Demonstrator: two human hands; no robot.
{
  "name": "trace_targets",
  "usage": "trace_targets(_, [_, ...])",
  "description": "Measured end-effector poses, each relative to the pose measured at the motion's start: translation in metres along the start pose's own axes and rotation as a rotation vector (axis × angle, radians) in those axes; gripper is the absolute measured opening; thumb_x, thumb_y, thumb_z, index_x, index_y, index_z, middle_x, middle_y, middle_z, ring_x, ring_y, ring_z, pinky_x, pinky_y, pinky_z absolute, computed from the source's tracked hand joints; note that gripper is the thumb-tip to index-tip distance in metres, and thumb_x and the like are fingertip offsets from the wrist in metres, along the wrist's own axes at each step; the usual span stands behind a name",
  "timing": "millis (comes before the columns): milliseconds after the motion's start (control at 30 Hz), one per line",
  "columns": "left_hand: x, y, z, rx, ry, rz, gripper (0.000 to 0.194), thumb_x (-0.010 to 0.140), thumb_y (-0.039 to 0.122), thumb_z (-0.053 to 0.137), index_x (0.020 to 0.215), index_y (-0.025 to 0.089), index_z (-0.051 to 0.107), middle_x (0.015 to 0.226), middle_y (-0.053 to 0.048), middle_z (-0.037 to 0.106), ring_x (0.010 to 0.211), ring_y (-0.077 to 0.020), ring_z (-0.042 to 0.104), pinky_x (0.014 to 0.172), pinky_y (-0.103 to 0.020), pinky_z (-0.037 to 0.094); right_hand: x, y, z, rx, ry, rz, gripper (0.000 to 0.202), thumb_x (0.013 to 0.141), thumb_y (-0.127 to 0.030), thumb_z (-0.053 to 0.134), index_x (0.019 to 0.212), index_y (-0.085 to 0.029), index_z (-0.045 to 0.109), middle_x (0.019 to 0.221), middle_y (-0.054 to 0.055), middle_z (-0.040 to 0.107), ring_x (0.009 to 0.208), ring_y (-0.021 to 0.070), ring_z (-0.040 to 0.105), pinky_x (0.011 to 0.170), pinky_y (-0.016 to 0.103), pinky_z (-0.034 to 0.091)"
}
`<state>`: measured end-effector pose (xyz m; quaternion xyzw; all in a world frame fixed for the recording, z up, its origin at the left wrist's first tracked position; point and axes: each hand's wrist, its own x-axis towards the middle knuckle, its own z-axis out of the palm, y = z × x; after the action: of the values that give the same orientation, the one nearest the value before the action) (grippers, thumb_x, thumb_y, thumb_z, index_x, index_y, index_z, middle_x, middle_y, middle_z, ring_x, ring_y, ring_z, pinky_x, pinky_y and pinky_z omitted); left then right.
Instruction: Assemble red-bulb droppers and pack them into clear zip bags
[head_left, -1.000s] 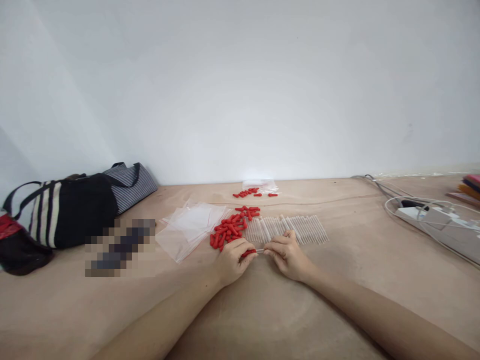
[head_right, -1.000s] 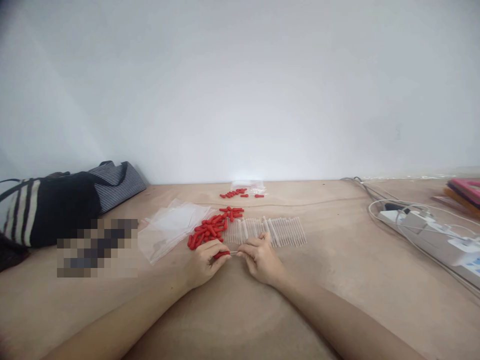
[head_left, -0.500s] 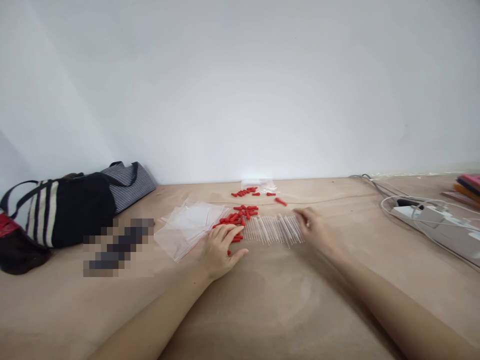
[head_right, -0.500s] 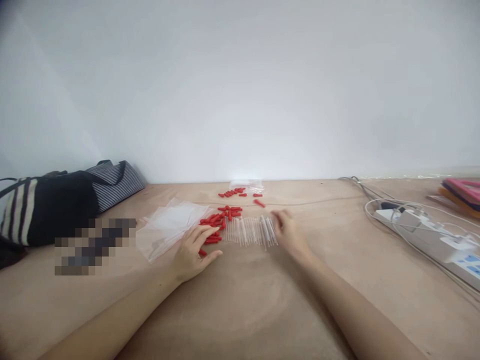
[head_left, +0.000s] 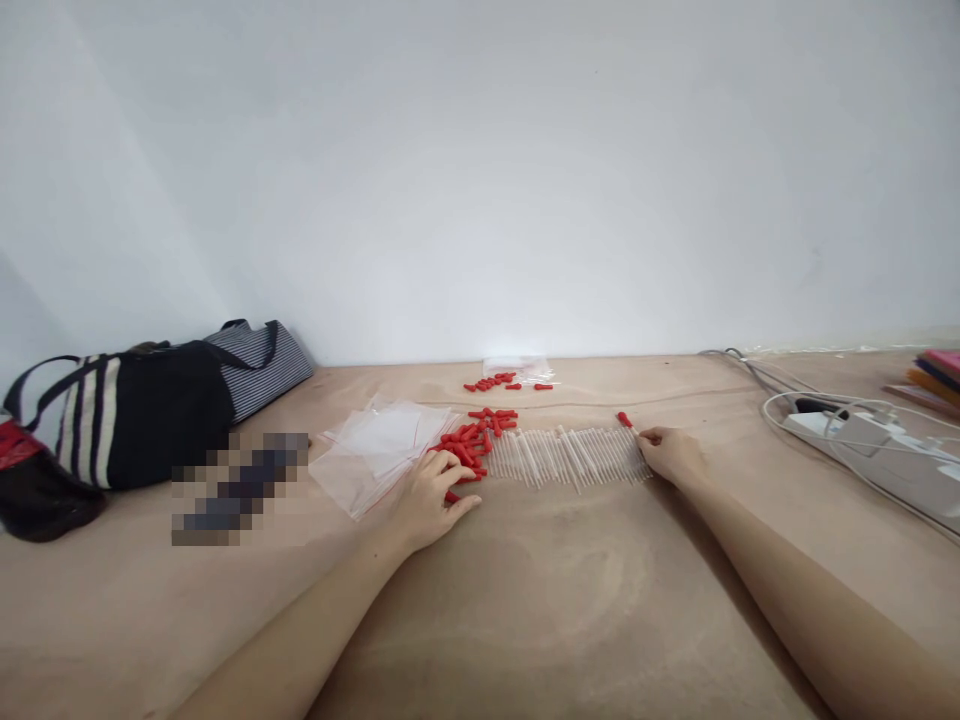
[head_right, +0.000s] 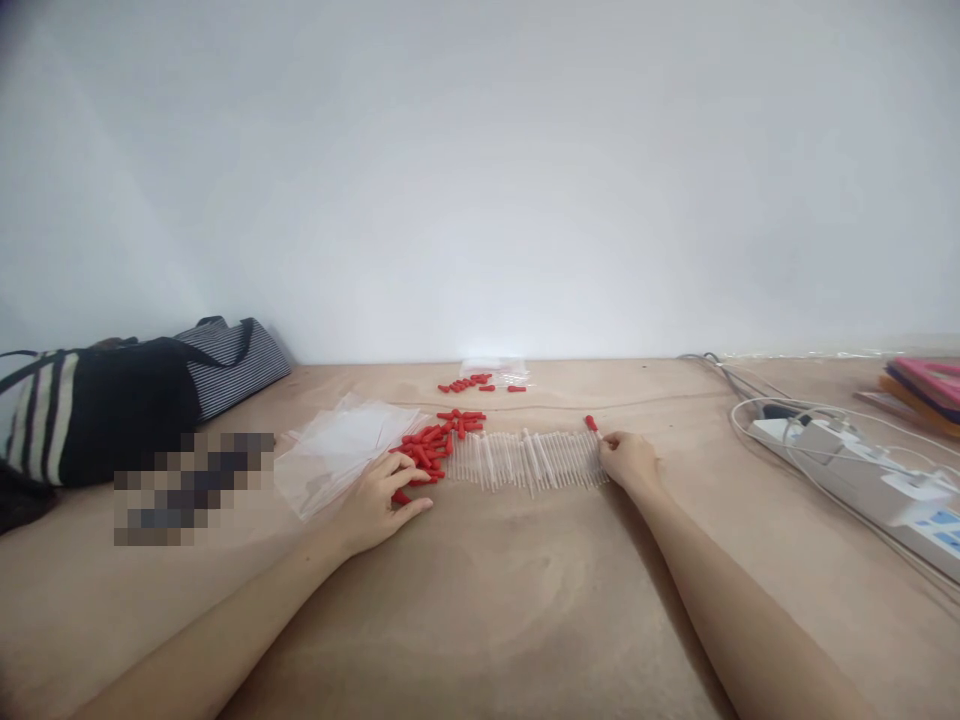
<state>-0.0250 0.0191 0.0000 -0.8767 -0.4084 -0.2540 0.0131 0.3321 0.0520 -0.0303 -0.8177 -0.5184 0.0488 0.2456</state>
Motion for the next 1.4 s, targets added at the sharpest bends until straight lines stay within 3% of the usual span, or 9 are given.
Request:
trace_targets(200, [-0.003,-0.010,-0.020,-0.147,-0.174,0.054,0.026,0.073,0.030,0.063,0.096,0.020,0.060,0.094,-0.005,0.052,0.087,-0.0182,0.051,0.078,-0.031,0.042,-0.002,-0.001,-0.008,-0.001,-0.021,0.016,0.027,0.073,-0.034,0.047,0.082,-0.019,0.067,0.079,0.007,0.067,0.078,0.0224,0.060,0.063,0.029,0.037])
trace_targets(400, [-0.002,-0.020,-0.026,-0.188,-0.290,0.094,0.013,0.079,0.018,0.054,0.088,0.021,0.064,0.093,-0.004,0.054,0.087,-0.0161,0.052,0.079,-0.028,0.042,-0.007,-0.008,-0.013,-0.050,-0.087,0.003,0.022,0.068,-0.036,0.051,0.071,-0.022,0.068,0.067,0.007,0.065,0.073,0.0260,0.060,0.071,0.038,0.036])
trace_targets(567, [-0.002,-0.022,-0.019,-0.173,-0.243,0.125,0.016,0.082,0.019,0.049,0.080,0.021,0.065,0.089,-0.004,0.056,0.084,-0.0159,0.053,0.077,-0.028,0.042,-0.006,-0.011,-0.014,-0.060,-0.145,0.012,0.022,0.067,-0.036,0.052,0.065,-0.020,0.067,0.063,0.008,0.064,0.070,0.0258,0.060,0.065,0.035,0.037])
trace_targets(767, [0.001,-0.003,-0.022,-0.214,-0.179,0.136,0.012,0.083,0.017,0.047,0.079,0.019,0.058,0.084,-0.003,0.058,0.083,-0.0161,0.051,0.077,-0.029,0.041,-0.005,-0.014,-0.015,-0.045,-0.210,-0.003,0.030,0.068,-0.035,0.051,0.045,-0.017,0.058,0.047,0.006,0.056,0.053,0.0199,0.057,0.054,0.028,0.036])
trace_targets(967, [0.000,0.017,-0.001,-0.383,-0.051,0.024,0.008,0.082,0.017,0.046,0.084,0.018,0.054,0.081,-0.003,0.058,0.077,-0.0147,0.054,0.070,-0.026,0.044,-0.013,-0.026,-0.021,-0.005,-0.112,-0.033,0.027,0.071,-0.036,0.047,0.057,-0.018,0.061,0.055,0.008,0.059,0.065,0.0246,0.059,0.060,0.031,0.036])
trace_targets(1100, [0.005,0.025,0.017,-0.455,-0.042,-0.062,0.009,0.080,0.018,0.049,0.086,0.017,0.056,0.080,-0.002,0.061,0.071,-0.0130,0.056,0.063,-0.024,0.045,-0.031,-0.045,-0.014,0.122,-0.091,-0.198,0.024,0.079,-0.032,0.039,0.073,-0.018,0.057,0.073,0.006,0.063,0.069,0.0173,0.058,0.059,0.025,0.038])
trace_targets(1233, [0.015,0.026,0.028,-0.472,-0.007,-0.130,0.011,0.076,0.019,0.055,0.086,0.016,0.059,0.079,-0.002,0.062,0.065,-0.0125,0.056,0.058,-0.023,0.046,-0.061,-0.065,0.001,0.421,-0.066,-0.643,0.019,0.084,-0.028,0.036,0.088,-0.017,0.051,0.075,0.004,0.062,0.068,0.0151,0.057,0.059,0.025,0.039])
trace_targets(1400, [0.018,0.021,0.033,-0.433,0.032,-0.159,0.010,0.074,0.020,0.058,0.083,0.017,0.061,0.078,-0.001,0.062,0.062,-0.0114,0.054,0.057,-0.022,0.045,-0.093,-0.077,0.014,0.368,-0.034,-0.926,0.022,0.086,-0.019,0.034,0.096,-0.020,0.054,0.079,0.004,0.064,0.069,0.0150,0.056,0.075,0.034,0.033])
